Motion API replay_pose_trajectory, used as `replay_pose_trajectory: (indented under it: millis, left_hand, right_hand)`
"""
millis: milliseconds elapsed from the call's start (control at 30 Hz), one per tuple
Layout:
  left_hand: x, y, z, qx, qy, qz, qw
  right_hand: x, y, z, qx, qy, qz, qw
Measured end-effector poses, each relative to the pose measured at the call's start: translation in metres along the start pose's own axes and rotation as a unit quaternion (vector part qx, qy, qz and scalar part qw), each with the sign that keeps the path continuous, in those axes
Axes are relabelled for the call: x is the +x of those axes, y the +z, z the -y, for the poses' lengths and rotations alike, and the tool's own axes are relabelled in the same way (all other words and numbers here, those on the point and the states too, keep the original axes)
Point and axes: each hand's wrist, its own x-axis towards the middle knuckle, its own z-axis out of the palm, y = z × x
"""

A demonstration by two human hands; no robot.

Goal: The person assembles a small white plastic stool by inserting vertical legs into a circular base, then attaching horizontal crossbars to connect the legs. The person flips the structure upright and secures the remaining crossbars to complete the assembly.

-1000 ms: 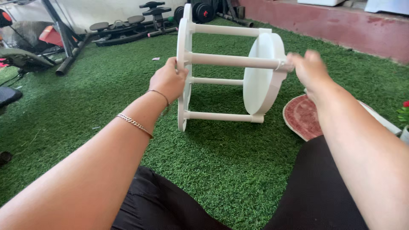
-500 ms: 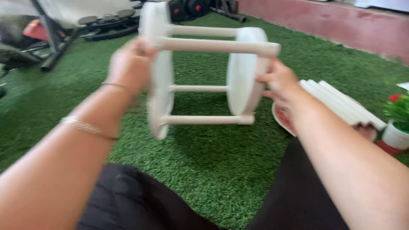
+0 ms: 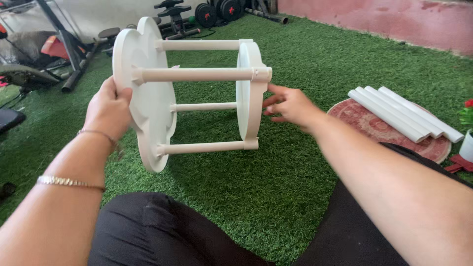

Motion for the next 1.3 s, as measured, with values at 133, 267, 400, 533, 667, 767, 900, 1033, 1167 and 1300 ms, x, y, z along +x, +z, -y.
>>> replay_pose_trajectory:
  millis: [133, 267, 400, 533, 667, 767, 900, 1033, 1167, 1300]
  left_hand:
    - [-0.013, 0.0, -0.009, 0.026, 0.02, -0.019, 0.999]
    - [-0.022, -0.003, -0.01, 0.024, 0.018, -0.027, 0.999]
    - [-0.027, 0.003, -0.005, 0.024, 0.015, -0.032, 0.999]
    - [-0.029, 0.006, 0.002, 0.031, 0.027, -0.042, 0.998]
    - [-0.035, 0.016, -0.003, 0.092, 0.047, -0.084, 0.991]
    - [-0.045, 0.027, -0.021, 0.137, 0.047, -0.156, 0.977]
    - [-0.059, 0.05, -0.05, 0.266, 0.141, -0.263, 0.917]
    - [-0.05, 0.081, -0.085, 0.25, 0.279, -0.165, 0.912]
    - [-0.028, 0.124, -0.129, 0.19, 0.306, 0.039, 0.932]
    - [-0.005, 0.155, -0.155, 0.242, 0.341, 0.126, 0.9]
  right_hand:
    - [0.027, -0.102, -0.07, -0.169, 0.084, -0.097, 0.977]
    - [0.037, -0.24, -0.166, -0.53, 0.155, -0.214, 0.805]
    - [-0.001, -0.325, -0.257, -0.523, 0.227, -0.269, 0.776]
    - [-0.035, -0.349, -0.3, -0.528, 0.223, -0.222, 0.789]
    - [-0.041, -0.359, -0.301, -0.588, 0.224, -0.153, 0.762]
    - [-0.036, -0.366, -0.297, -0.655, 0.237, -0.067, 0.715]
    - [-0.036, -0.374, -0.284, -0.681, 0.254, -0.066, 0.684]
    - [-0.043, -0.376, -0.239, -0.232, 0.141, -0.323, 0.907]
    - [-0.046, -0.359, -0.157, -0.098, -0.097, -0.354, 0.925]
    - [-0.059, -0.309, -0.084, 0.184, -0.174, -0.261, 0.932]
